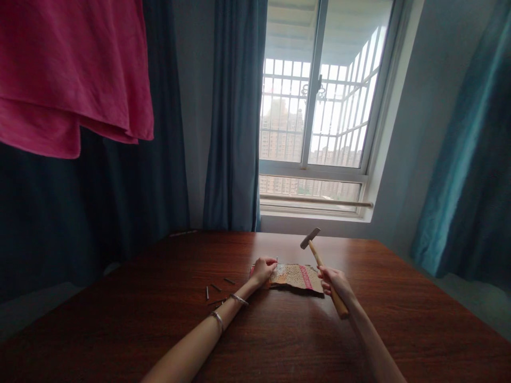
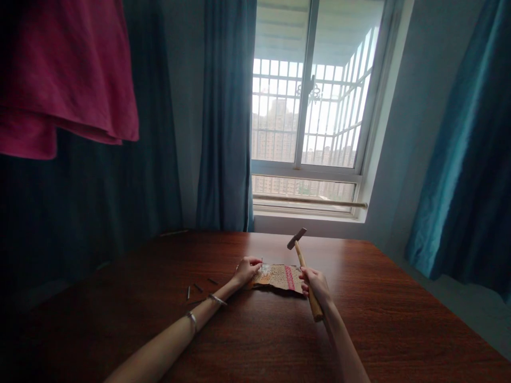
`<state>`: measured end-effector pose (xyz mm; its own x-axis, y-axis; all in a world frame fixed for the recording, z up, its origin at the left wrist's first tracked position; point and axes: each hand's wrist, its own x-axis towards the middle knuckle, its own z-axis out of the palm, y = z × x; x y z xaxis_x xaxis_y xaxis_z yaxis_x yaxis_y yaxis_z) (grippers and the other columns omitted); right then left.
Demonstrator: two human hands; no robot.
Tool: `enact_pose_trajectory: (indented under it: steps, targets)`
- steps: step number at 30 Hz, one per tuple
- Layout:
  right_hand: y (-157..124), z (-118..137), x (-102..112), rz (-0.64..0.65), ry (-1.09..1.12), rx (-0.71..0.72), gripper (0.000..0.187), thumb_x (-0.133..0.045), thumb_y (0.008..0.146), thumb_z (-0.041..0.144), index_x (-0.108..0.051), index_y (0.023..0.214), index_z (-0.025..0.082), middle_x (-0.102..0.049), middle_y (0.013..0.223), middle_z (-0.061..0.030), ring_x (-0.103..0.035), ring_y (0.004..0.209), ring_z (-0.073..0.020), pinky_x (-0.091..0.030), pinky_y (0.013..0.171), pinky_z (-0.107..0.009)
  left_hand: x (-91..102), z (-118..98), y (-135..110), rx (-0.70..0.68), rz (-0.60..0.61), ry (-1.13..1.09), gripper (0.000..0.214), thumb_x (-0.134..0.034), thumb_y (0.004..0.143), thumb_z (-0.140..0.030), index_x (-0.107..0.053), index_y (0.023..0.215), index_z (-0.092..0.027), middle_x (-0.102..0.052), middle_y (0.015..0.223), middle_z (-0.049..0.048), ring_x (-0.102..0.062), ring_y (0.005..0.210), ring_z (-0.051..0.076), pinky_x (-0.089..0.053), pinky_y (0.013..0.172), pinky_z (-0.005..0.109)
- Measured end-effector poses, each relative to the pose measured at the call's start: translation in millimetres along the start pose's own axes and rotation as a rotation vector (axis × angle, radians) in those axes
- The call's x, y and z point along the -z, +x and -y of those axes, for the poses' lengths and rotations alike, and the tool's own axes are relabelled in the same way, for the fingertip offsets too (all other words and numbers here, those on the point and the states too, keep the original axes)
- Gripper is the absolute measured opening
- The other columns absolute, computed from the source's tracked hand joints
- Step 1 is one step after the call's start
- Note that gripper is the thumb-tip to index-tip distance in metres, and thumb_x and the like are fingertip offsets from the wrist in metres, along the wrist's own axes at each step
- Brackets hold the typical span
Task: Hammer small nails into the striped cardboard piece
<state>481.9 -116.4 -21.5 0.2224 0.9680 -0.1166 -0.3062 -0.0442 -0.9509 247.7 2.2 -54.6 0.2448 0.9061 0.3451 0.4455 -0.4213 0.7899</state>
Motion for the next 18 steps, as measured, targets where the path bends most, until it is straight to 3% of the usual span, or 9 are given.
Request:
enact_pose_trajectory:
  steps: [6, 9, 18]
  targets:
    - [-32, 7, -38, 0.164, -0.203, 0.058, 0.029, -0.055, 0.068, 0.044, -0.047, 0.06, 0.017, -0.038, 0.037, 0.0084, -0.033, 0.026, -0.0055, -0.025, 0.025, -0.018, -1.1, -1, -1, -0.037, 0.017, 0.055, 0.023, -0.056, 0.071, -0.027, -0.071, 0.082, -0.014, -0.07, 0.081, 0.0075, -0.062, 0.075, 0.017, -0.045, 0.068, 0.025]
    - [-45, 8, -52, 0.207, -0.226, 0.049, 0.032, -0.054, 0.066, 0.048, -0.046, 0.059, 0.018, -0.037, 0.036, 0.0086, -0.032, 0.026, -0.0056, -0.024, 0.025, -0.018, -1.2, 0, -1, -0.03, 0.008, 0.058, 0.023, -0.055, 0.071, -0.026, -0.071, 0.082, -0.013, -0.07, 0.083, 0.0077, -0.062, 0.075, 0.017, -0.044, 0.068, 0.024]
    - [-64, 17, -66, 0.211, -0.301, 0.002, 0.035, -0.052, 0.067, 0.052, -0.046, 0.057, 0.019, -0.035, 0.031, 0.0079, -0.031, 0.025, -0.0061, -0.021, 0.025, -0.017, 1.5, -5, -3, 0.036, 0.048, 0.046, 0.024, -0.055, 0.073, -0.027, -0.071, 0.085, -0.014, -0.07, 0.084, 0.0072, -0.062, 0.074, 0.017, -0.044, 0.068, 0.024]
